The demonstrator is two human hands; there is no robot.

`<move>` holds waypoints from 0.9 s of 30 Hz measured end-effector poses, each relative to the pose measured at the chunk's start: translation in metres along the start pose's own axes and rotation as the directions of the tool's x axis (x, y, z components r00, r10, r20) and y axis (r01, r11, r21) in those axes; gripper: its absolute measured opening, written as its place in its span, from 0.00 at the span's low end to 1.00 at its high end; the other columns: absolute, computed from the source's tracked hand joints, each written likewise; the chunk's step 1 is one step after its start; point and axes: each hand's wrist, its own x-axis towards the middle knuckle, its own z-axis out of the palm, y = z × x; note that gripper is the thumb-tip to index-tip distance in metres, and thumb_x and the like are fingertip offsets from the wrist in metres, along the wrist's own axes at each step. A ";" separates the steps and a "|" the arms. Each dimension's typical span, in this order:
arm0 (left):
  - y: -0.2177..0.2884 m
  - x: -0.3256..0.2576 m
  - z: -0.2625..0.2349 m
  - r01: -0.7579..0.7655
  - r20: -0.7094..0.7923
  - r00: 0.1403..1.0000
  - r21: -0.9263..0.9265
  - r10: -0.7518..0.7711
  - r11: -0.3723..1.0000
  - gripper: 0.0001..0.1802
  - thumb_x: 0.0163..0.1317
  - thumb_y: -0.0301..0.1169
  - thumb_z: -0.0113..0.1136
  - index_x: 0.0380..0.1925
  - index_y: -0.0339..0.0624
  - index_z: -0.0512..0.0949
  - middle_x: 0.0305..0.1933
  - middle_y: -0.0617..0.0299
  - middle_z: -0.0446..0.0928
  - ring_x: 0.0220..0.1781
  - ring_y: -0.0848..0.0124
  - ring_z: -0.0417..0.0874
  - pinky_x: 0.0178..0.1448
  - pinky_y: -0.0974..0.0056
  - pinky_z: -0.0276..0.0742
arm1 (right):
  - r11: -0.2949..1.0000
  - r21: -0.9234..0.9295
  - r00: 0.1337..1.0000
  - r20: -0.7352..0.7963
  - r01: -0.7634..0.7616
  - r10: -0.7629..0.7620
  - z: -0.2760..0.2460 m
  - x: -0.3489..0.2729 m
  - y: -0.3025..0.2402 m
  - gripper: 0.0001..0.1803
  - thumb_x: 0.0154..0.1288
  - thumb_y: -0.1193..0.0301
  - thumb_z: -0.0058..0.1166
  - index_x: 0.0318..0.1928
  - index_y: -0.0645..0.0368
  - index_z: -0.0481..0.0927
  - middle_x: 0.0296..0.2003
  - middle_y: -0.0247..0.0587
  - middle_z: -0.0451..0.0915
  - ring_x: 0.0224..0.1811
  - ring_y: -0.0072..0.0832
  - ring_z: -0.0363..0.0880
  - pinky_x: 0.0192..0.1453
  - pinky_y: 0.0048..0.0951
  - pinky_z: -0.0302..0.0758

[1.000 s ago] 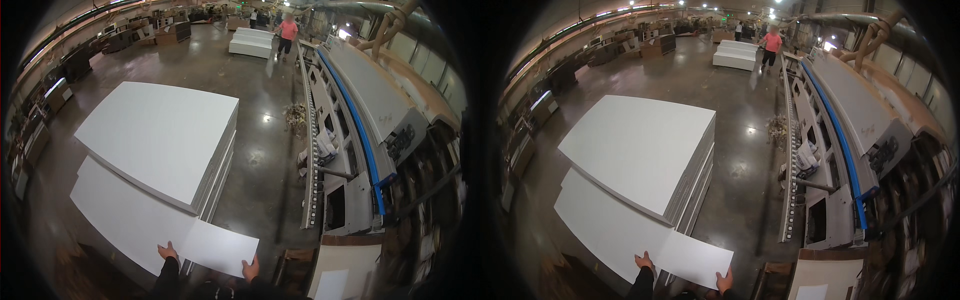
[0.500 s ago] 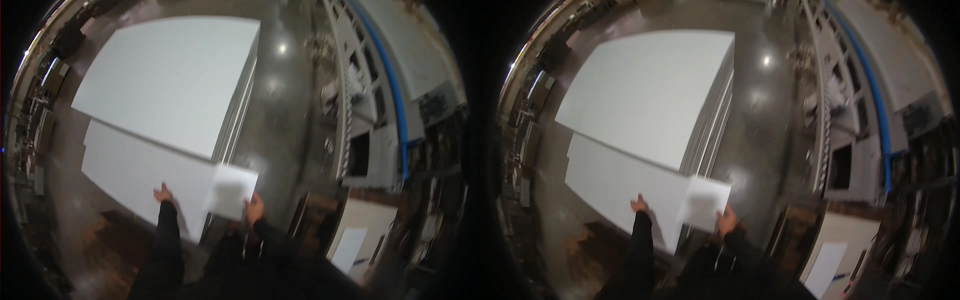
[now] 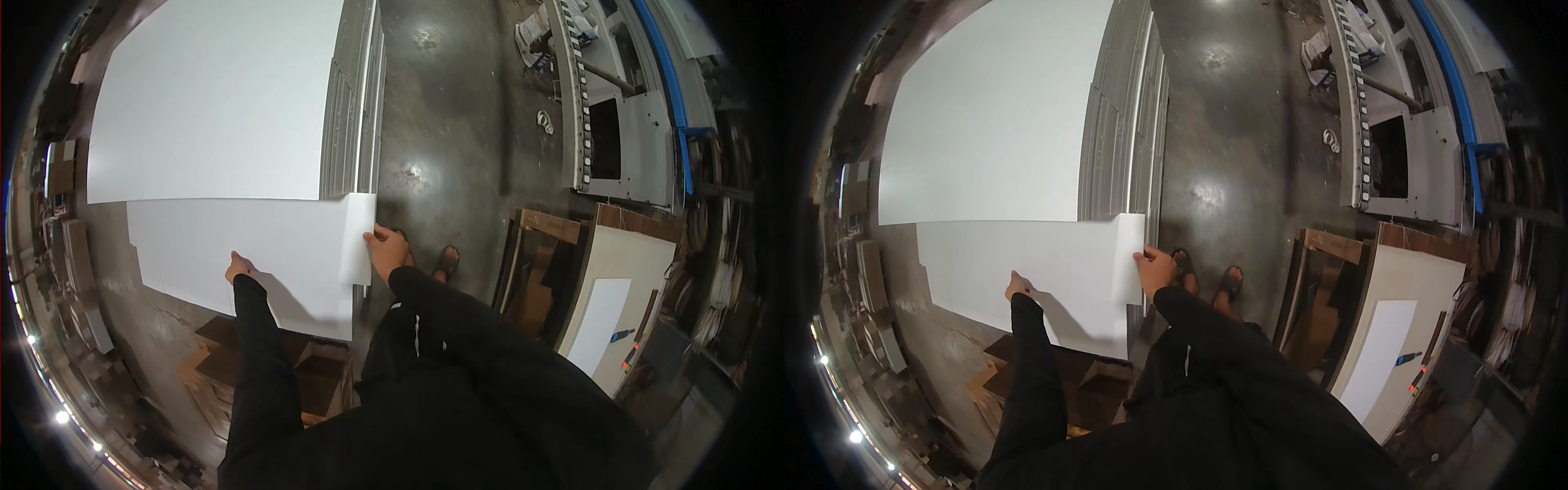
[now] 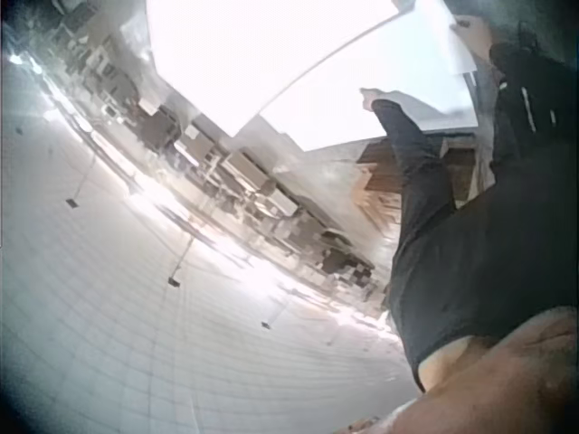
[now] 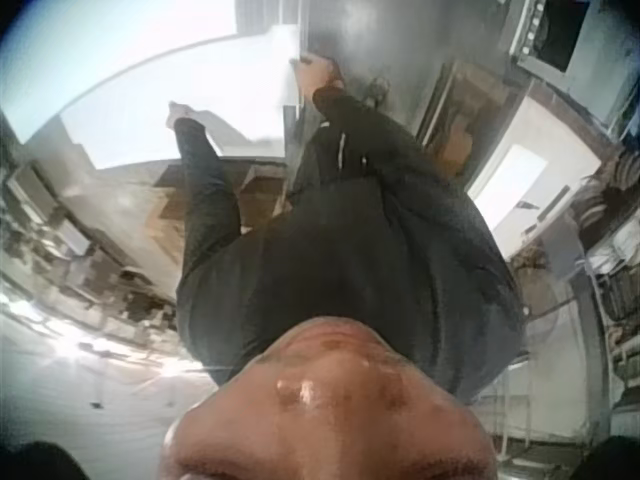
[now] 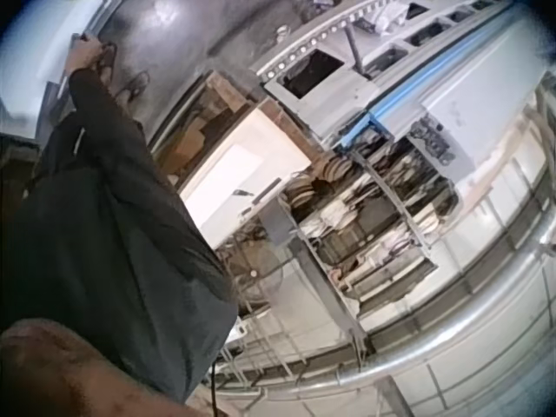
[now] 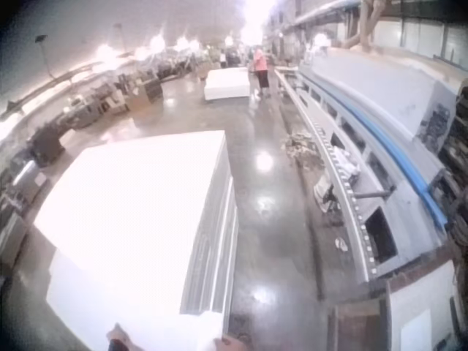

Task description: The person takes laminated boards from an edgebander machine conveyor by hand, stacks them onto a pile, and trims the edges of the boards using a utility knife.

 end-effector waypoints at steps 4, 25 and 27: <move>0.017 0.000 0.000 0.095 0.085 0.993 -0.107 -0.086 0.990 0.29 0.66 0.51 0.66 0.29 0.29 0.79 0.25 0.59 0.74 0.24 0.69 0.72 0.26 0.61 0.67 | 0.996 0.094 0.999 0.043 -0.014 0.010 0.021 0.008 -0.004 0.21 0.62 0.62 0.66 0.54 0.56 0.86 0.45 0.47 0.88 0.48 0.40 0.88 0.56 0.34 0.80; 0.017 0.028 -0.007 0.023 0.150 0.989 -0.079 -0.011 0.997 0.32 0.69 0.50 0.63 0.40 0.21 0.78 0.37 0.46 0.81 0.33 0.55 0.84 0.32 0.51 0.83 | 0.986 -0.143 0.996 -0.006 0.090 -0.092 0.045 -0.006 -0.042 0.17 0.63 0.60 0.63 0.47 0.56 0.88 0.40 0.55 0.86 0.45 0.54 0.84 0.51 0.46 0.79; 0.017 0.030 -0.011 0.035 0.177 0.984 -0.065 -0.023 0.997 0.31 0.69 0.49 0.64 0.42 0.21 0.78 0.39 0.47 0.81 0.35 0.57 0.84 0.33 0.52 0.83 | 0.985 -0.153 0.996 0.003 0.084 -0.084 0.045 -0.006 -0.043 0.18 0.62 0.60 0.64 0.48 0.57 0.88 0.43 0.57 0.86 0.46 0.53 0.84 0.53 0.44 0.79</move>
